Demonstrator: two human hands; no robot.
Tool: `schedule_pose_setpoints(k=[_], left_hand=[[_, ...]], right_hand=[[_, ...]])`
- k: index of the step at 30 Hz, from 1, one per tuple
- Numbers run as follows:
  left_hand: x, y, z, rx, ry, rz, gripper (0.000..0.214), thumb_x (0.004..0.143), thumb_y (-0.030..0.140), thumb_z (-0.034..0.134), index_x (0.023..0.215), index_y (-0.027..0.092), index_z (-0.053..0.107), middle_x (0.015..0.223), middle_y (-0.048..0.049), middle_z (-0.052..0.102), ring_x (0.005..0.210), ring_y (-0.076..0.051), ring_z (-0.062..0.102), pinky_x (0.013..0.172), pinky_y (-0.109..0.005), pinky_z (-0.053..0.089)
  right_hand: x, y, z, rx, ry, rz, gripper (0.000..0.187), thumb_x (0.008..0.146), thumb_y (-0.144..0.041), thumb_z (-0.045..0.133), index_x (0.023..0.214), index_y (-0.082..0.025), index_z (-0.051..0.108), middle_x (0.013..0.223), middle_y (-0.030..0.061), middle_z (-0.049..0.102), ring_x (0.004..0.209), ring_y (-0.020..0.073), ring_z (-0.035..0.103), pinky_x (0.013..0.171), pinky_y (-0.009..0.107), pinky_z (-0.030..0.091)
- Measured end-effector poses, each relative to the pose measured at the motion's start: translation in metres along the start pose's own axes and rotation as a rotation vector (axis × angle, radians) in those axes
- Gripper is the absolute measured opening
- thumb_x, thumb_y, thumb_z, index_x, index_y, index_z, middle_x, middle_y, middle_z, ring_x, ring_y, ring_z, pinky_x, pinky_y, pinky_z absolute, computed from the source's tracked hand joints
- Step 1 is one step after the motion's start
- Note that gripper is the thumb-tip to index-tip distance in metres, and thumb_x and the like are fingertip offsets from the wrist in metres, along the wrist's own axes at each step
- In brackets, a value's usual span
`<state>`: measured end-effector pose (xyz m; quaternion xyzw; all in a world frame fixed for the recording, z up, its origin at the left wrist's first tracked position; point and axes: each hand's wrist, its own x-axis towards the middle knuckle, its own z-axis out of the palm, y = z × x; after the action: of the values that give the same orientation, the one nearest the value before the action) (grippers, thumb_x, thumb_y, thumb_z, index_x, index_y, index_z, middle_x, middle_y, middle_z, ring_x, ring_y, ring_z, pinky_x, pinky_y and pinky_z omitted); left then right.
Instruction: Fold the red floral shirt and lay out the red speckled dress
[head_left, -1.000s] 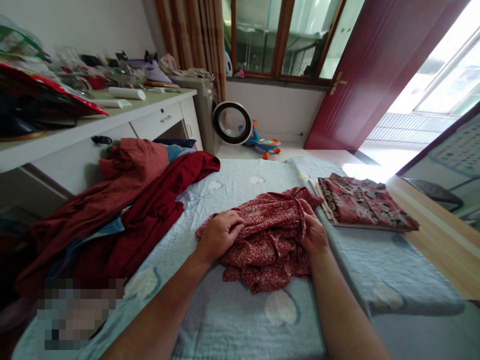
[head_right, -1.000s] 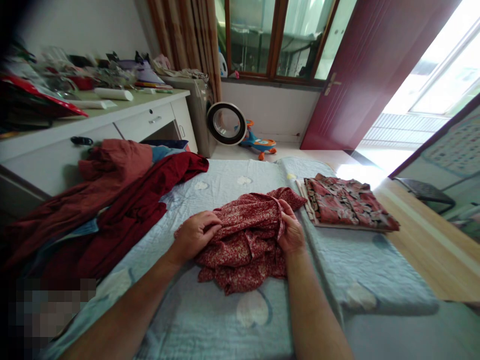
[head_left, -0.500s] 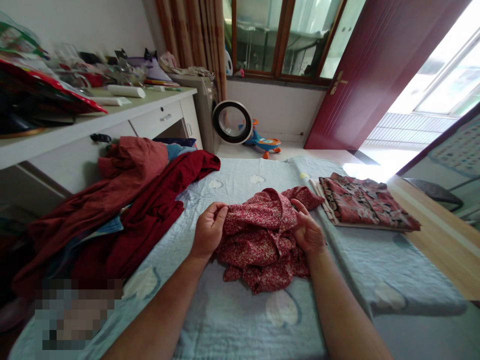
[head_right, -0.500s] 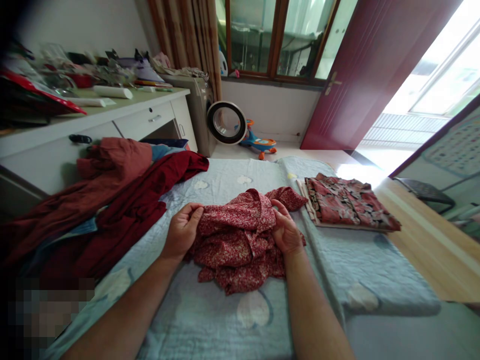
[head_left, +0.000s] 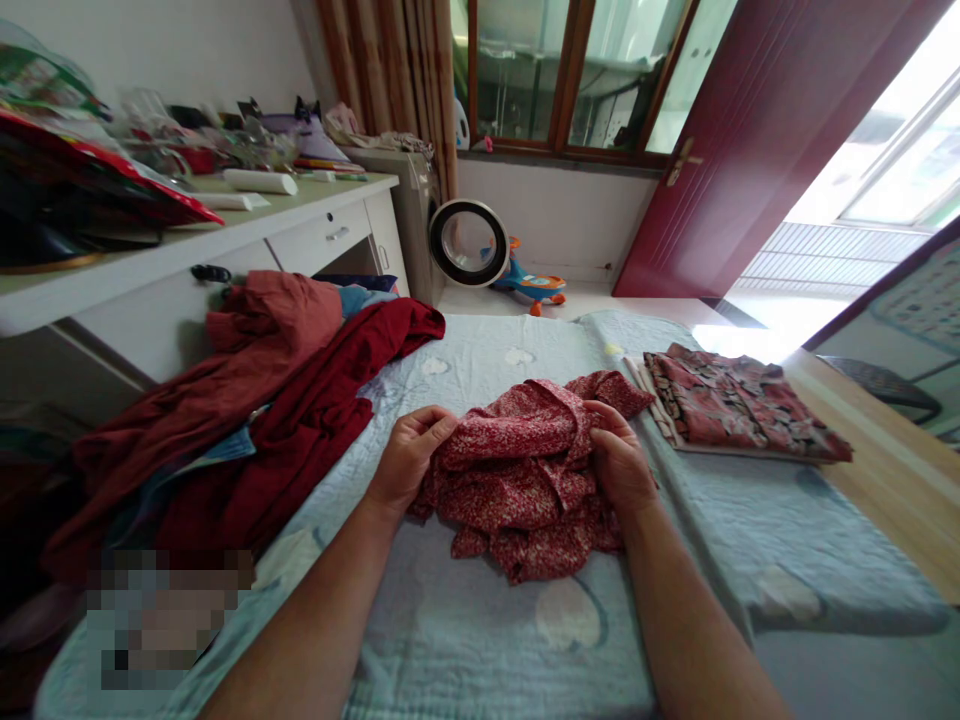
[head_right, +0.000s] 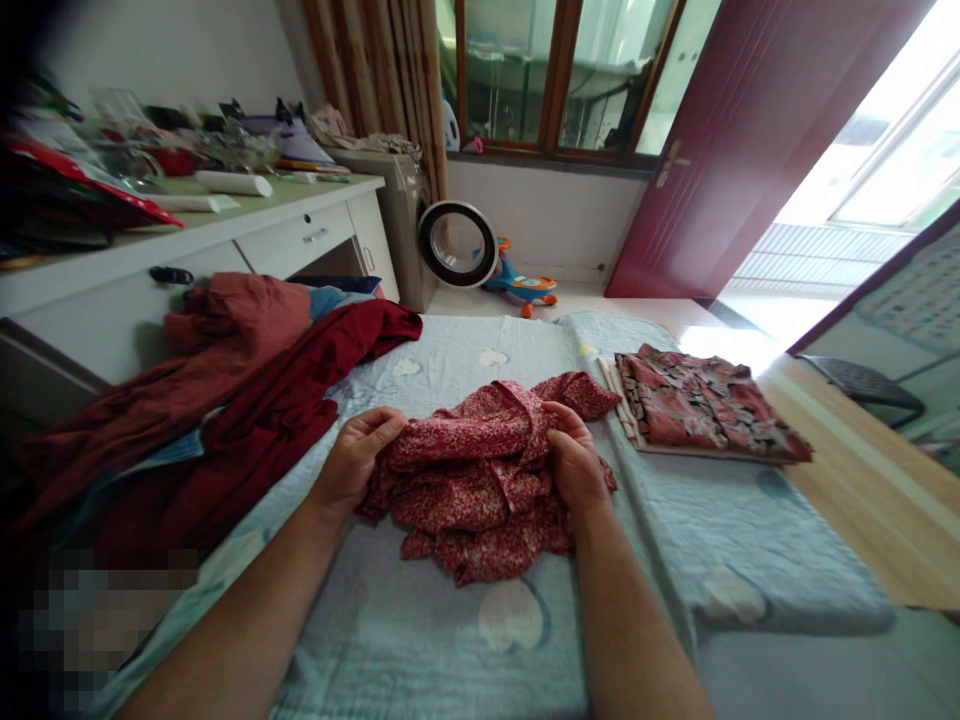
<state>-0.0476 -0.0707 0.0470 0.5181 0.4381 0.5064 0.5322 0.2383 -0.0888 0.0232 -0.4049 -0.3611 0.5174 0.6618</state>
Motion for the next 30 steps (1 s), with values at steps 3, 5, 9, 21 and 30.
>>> schedule_pose_setpoints(k=[3,5,9,21,30], left_hand=[[-0.005,0.004,0.0,0.07,-0.235,-0.05,0.033,0.075,0.046,0.069,0.064,0.016,0.06,0.061,0.0019,0.054,0.057,-0.011,0.047,0.054,-0.022,0.039],[-0.008,0.007,0.003,0.175,-0.396,-0.069,0.033,0.073,0.045,0.07,0.06,0.016,0.062,0.058,0.0016,0.053,0.056,-0.01,0.046,0.052,-0.022,0.036],[-0.011,0.012,0.009,0.318,-0.66,-0.08,0.025,0.073,0.042,0.072,0.074,0.017,0.07,0.067,0.0001,0.061,0.063,-0.012,0.052,0.057,-0.022,0.039],[0.001,0.003,-0.002,0.335,-0.209,0.066,0.025,0.081,0.037,0.065,0.098,0.018,0.066,0.093,-0.0031,0.07,0.084,-0.018,0.065,0.073,-0.027,0.051],[0.009,0.008,-0.015,0.959,0.528,0.62,0.009,0.085,0.025,0.06,0.085,0.018,0.065,0.092,-0.0069,0.061,0.091,-0.022,0.059,0.085,-0.034,0.046]], right_hand=[[0.004,-0.002,-0.006,0.048,0.072,-0.029,0.032,0.061,-0.017,0.064,0.091,-0.026,0.067,0.07,-0.005,0.065,0.055,0.011,0.053,0.053,0.023,0.043],[0.005,-0.003,-0.01,0.072,0.089,-0.026,0.027,0.06,-0.017,0.062,0.086,-0.025,0.066,0.065,-0.0054,0.063,0.051,0.0107,0.052,0.05,0.023,0.042],[0.006,-0.004,-0.011,0.136,0.097,-0.002,0.025,0.061,-0.019,0.062,0.085,-0.024,0.068,0.068,-0.0042,0.065,0.053,0.011,0.055,0.052,0.023,0.045],[0.004,-0.008,-0.003,0.295,-0.046,0.035,0.058,0.065,-0.011,0.064,0.119,-0.033,0.063,0.106,-0.0035,0.072,0.088,0.009,0.066,0.079,0.018,0.055],[0.003,-0.004,0.002,0.292,-0.058,0.023,0.046,0.075,-0.015,0.068,0.119,-0.029,0.064,0.114,-0.0005,0.071,0.105,0.0133,0.066,0.099,0.027,0.05]])
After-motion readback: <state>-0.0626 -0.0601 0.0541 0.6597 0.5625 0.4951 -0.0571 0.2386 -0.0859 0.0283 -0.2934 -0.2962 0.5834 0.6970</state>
